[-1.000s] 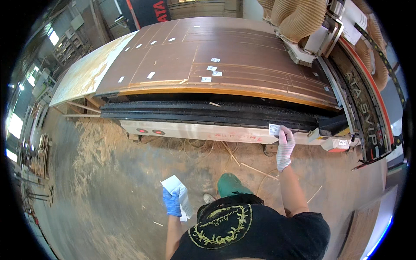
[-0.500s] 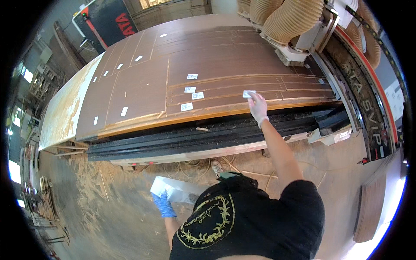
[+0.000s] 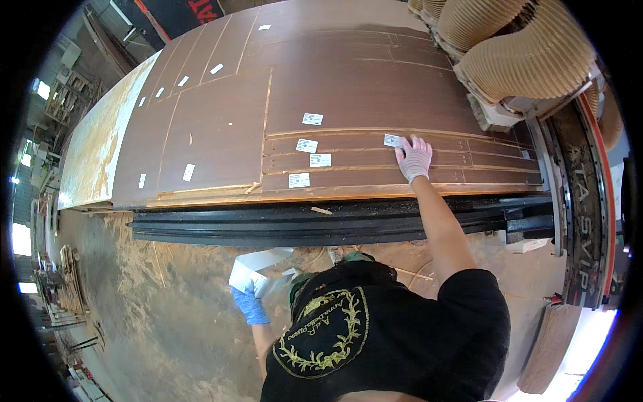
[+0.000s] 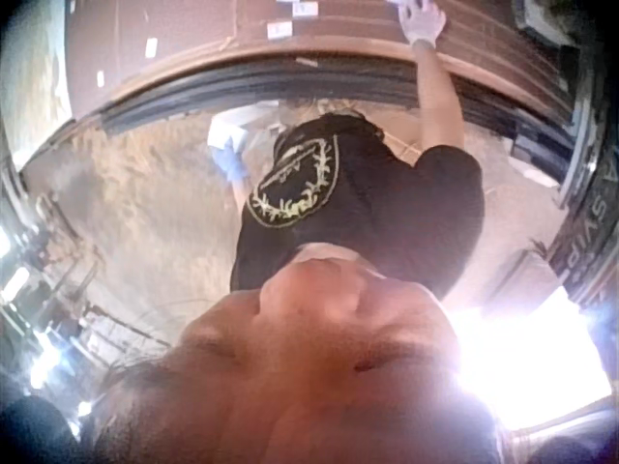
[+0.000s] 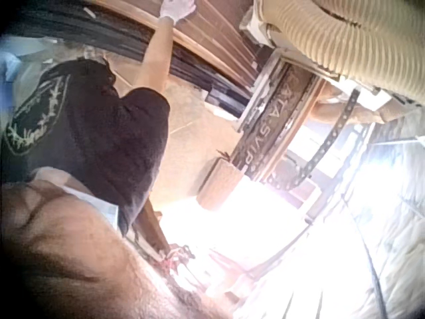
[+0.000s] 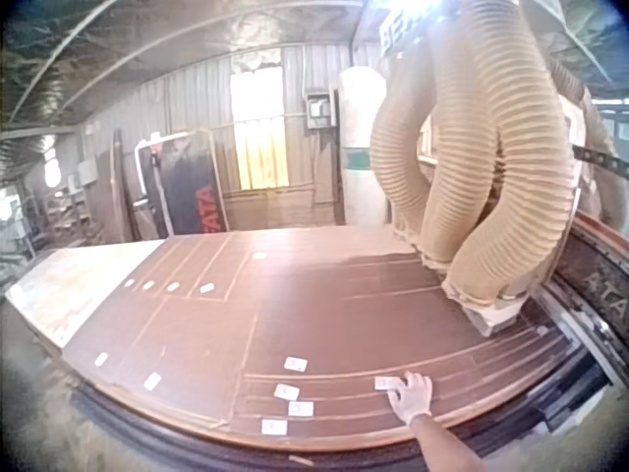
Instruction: The person walks to a large wooden panel on a workbench and applies small white labels to its surface. They tear labels from a roll and place them at various positions across the panel, smoothing each one down with gloved hands.
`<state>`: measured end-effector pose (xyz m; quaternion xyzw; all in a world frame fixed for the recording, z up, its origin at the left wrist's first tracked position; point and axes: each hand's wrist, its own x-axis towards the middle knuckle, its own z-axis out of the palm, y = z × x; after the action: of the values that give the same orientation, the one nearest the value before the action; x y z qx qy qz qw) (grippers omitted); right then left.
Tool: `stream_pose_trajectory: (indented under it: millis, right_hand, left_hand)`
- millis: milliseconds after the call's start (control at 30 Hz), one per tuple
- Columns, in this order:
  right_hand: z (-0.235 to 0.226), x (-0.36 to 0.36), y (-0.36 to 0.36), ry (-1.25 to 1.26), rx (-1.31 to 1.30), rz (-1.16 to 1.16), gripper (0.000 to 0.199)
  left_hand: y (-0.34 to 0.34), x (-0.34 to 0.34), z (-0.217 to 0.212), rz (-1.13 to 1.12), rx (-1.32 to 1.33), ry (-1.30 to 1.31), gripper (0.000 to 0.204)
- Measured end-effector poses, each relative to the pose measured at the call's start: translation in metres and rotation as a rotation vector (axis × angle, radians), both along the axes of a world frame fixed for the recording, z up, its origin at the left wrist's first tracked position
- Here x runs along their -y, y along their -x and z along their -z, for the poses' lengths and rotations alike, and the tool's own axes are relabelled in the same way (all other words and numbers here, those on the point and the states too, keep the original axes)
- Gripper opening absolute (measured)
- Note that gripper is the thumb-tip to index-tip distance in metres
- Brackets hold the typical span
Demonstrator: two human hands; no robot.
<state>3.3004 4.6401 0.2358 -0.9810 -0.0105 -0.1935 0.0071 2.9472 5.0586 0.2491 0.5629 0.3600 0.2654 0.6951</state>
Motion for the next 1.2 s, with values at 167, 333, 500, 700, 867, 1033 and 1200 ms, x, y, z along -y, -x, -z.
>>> stream_pose_trajectory:
  millis: [167,333,500,700,867,1033,1200]
  right_hand:
    - [0.010,-0.041,-0.002,0.105,-0.055,-0.200,0.070]
    - [-0.008,-0.062,-0.004,-0.030,-0.220,-0.018,0.056]
    - [-0.030,-0.150,-0.022,-0.232,-0.353,-0.228,0.035]
    - [-0.031,-0.230,-0.026,-0.173,-0.424,-0.098,0.032]
    - [-0.031,-0.239,-0.021,-0.176,-0.451,-0.096,0.027]
    - [-0.027,-0.250,-0.026,-0.224,-0.481,0.010,0.020]
    - [-0.023,-0.250,-0.024,-0.148,-0.514,-0.022,0.014]
  left_hand:
    - [-0.032,-0.003,0.012,0.097,0.006,0.043,0.047]
    - [-0.054,-0.012,0.015,0.170,0.021,0.052,0.051]
    - [-0.059,-0.021,0.004,0.177,0.020,0.090,0.052]
    - [-0.055,-0.054,0.000,0.196,0.020,0.117,0.052]
    - [-0.060,-0.086,0.008,0.199,-0.045,0.090,0.054]
    - [-0.068,-0.112,0.010,0.246,0.033,0.112,0.052]
    - [-0.081,-0.134,0.014,0.316,0.028,0.065,0.052]
